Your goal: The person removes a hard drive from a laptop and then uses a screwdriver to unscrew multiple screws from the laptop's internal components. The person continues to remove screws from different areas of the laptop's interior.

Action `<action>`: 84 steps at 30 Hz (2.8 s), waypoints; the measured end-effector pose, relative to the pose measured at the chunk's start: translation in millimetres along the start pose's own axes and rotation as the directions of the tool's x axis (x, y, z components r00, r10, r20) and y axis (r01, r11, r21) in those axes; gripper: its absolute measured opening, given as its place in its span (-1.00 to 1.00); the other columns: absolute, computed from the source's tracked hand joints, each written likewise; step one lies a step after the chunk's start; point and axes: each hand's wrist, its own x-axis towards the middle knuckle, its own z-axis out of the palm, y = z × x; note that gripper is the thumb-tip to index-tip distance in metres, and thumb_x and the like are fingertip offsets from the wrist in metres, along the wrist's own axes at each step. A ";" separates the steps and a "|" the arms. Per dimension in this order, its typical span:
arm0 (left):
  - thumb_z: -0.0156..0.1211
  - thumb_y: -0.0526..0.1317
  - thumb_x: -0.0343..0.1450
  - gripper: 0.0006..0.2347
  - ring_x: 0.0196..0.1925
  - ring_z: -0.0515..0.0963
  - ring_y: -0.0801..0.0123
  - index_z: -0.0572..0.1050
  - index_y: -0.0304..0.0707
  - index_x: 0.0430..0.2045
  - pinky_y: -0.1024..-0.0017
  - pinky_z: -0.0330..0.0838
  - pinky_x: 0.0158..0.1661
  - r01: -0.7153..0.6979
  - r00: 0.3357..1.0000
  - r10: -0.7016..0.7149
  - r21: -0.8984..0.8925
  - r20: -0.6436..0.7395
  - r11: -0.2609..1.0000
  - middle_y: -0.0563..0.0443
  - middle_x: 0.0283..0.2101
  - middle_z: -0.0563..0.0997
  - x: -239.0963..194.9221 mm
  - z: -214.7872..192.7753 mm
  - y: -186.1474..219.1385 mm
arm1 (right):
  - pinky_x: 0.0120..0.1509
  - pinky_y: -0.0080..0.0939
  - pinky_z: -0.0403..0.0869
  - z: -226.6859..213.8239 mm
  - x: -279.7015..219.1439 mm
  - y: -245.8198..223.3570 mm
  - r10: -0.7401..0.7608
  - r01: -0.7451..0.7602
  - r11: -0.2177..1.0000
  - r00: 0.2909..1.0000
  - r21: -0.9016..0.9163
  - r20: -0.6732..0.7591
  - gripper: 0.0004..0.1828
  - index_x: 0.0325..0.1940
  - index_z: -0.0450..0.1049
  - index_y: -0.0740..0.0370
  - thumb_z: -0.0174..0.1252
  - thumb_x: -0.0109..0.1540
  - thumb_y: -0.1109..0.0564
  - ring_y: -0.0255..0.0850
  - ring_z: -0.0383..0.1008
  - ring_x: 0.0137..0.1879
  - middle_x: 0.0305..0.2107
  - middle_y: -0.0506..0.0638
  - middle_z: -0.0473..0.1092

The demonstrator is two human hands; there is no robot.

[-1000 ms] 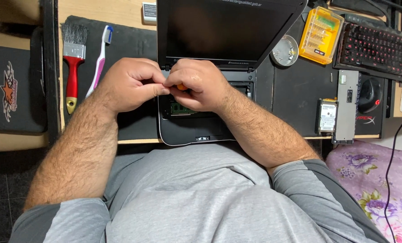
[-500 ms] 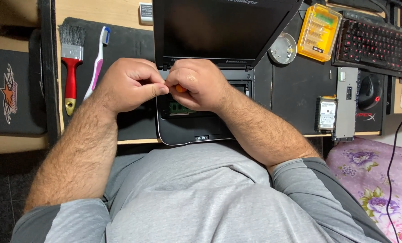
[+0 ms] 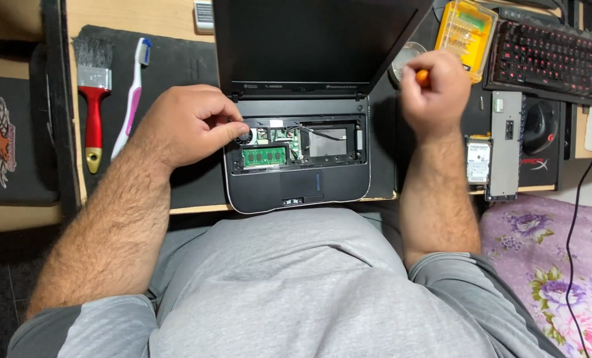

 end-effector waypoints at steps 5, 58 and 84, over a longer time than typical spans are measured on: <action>0.39 -0.21 0.37 -0.94 -0.35 0.58 0.51 0.66 -0.06 -0.52 0.49 0.40 -0.30 -0.002 1.000 0.002 -0.009 -0.029 1.000 0.22 -0.42 0.63 1.3 1.0 3.5 | -0.13 -0.14 0.50 -11.4 -16.5 30.2 0.287 -0.273 0.929 0.958 -0.251 0.017 -0.96 -0.25 0.54 0.28 0.28 0.28 0.28 -0.14 0.47 -0.21 -0.37 0.03 0.47; 0.35 -0.32 0.28 -0.85 -0.21 0.59 0.11 0.61 -0.13 -0.32 0.17 0.47 -0.08 -0.267 0.913 0.287 0.107 -0.291 0.958 0.04 -0.34 0.57 -58.9 37.9 -14.8 | -0.24 0.02 0.56 108.3 20.8 -186.5 -0.310 0.174 0.792 0.940 0.586 0.140 -0.76 -0.04 0.45 0.26 0.20 0.36 0.04 0.04 0.50 -0.31 -0.36 0.06 0.42; 0.25 -0.17 0.51 -0.87 -0.21 0.63 0.06 0.63 -0.20 -0.33 0.21 0.50 -0.08 -0.399 0.903 0.341 -0.215 -0.262 0.891 0.01 -0.33 0.65 -57.4 56.1 -11.7 | -0.21 -0.09 0.54 123.0 7.0 -181.6 -0.181 0.110 0.770 0.982 0.628 0.050 -0.84 -0.14 0.54 0.15 0.36 0.25 0.11 -0.03 0.55 -0.23 -0.28 -0.03 0.51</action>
